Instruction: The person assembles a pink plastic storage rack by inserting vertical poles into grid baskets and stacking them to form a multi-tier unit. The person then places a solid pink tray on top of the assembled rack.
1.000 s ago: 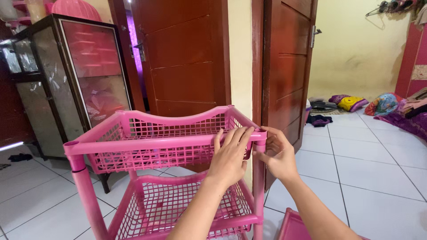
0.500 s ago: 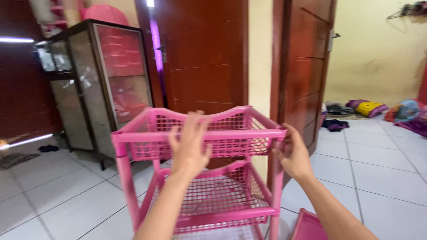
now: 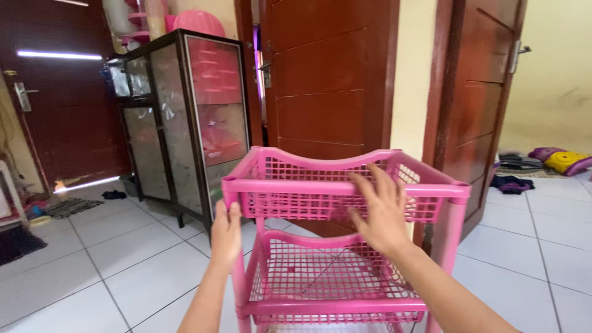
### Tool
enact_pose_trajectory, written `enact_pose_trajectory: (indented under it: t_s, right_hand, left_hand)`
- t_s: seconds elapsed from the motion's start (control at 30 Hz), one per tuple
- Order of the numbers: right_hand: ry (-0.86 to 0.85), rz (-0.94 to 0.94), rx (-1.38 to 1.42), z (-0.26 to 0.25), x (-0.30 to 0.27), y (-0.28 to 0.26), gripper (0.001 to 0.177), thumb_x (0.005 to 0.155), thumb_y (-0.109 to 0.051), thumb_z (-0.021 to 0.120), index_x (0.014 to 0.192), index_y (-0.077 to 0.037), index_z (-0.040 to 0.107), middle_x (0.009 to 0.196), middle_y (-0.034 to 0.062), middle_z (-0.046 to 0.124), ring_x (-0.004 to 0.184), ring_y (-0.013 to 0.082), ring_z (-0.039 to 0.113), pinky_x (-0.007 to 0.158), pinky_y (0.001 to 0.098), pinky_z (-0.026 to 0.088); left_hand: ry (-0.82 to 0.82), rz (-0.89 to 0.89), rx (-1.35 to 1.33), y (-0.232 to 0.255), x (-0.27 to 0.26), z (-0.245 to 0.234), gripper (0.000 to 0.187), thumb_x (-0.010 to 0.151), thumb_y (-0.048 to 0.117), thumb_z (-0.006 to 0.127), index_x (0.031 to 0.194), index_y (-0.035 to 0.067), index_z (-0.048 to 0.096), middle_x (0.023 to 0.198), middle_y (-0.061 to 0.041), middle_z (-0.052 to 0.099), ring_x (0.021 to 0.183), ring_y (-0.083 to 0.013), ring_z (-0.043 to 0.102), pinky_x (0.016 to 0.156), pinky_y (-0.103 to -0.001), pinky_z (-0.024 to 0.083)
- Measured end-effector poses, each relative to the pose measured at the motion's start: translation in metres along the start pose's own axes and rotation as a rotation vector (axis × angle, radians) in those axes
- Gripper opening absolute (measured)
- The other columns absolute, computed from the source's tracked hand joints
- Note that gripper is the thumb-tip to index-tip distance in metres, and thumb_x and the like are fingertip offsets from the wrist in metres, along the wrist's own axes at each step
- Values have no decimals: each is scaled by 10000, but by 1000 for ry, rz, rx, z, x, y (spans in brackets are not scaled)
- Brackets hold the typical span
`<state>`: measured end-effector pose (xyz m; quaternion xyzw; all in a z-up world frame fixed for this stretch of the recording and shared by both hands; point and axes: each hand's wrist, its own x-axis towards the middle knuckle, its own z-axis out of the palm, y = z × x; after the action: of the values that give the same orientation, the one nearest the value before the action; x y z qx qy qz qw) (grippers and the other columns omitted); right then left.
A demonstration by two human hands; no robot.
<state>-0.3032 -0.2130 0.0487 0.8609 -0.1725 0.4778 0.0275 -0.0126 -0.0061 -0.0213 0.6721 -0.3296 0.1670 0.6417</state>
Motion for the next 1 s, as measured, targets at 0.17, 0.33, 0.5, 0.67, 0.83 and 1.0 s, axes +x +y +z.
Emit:
enact_pose_trajectory:
  t_s: [0.17, 0.33, 0.5, 0.67, 0.83, 1.0]
  right_hand:
    - [16, -132, 67, 22, 18, -49, 591, 1023, -460, 541, 1538, -177, 488, 1662, 220, 278, 1561, 403, 198, 1198, 679, 7]
    - [8, -214, 130, 30, 30, -95, 496, 1064, -456, 497, 1470, -179, 559, 1544, 173, 447, 1472, 359, 372, 1251, 661, 70]
    - [33, -257, 301, 19, 24, -119, 397, 1058, -410, 523, 1322, -162, 688, 1284, 82, 622, 1303, 293, 522, 1209, 611, 185]
    - [-13, -238, 360, 11, 28, -126, 350, 1057, -362, 556, 1264, -127, 713, 1122, 67, 689, 1154, 273, 583, 1145, 507, 305]
    - [-17, -246, 391, 11, 35, -130, 325, 1049, -337, 547, 1182, -104, 729, 1119, 60, 720, 1112, 271, 627, 1080, 499, 327]
    - [-174, -152, 294, 19, 66, -147, 403, 1083, -387, 431, 1157, -132, 734, 1163, 59, 723, 1181, 253, 641, 1088, 481, 353]
  left_hand:
    - [-7, 100, -74, 15, -17, 3, 391, 1086, 406, 493, 1263, 66, 571, 1055, -155, 734, 944, -304, 707, 881, -440, 547]
    - [43, 185, -17, 51, -51, 16, 396, 1101, 398, 493, 1250, 40, 575, 1090, -190, 617, 1013, -330, 627, 927, -458, 502]
    - [20, 163, -86, 75, -82, 25, 446, 1092, 413, 474, 1275, 11, 537, 1167, -194, 542, 1066, -342, 599, 976, -458, 483]
    - [41, 137, -107, 81, -83, 25, 489, 1107, 399, 477, 1371, -12, 455, 1328, -248, 557, 1219, -399, 576, 1032, -500, 436]
    - [12, 112, -73, 79, -82, 25, 477, 1100, 395, 460, 1380, 8, 467, 1320, -247, 600, 1218, -401, 605, 1037, -481, 457]
    - [14, 100, -76, 79, -83, 25, 476, 1080, 401, 513, 1342, 5, 471, 1215, -255, 647, 1106, -400, 652, 955, -481, 496]
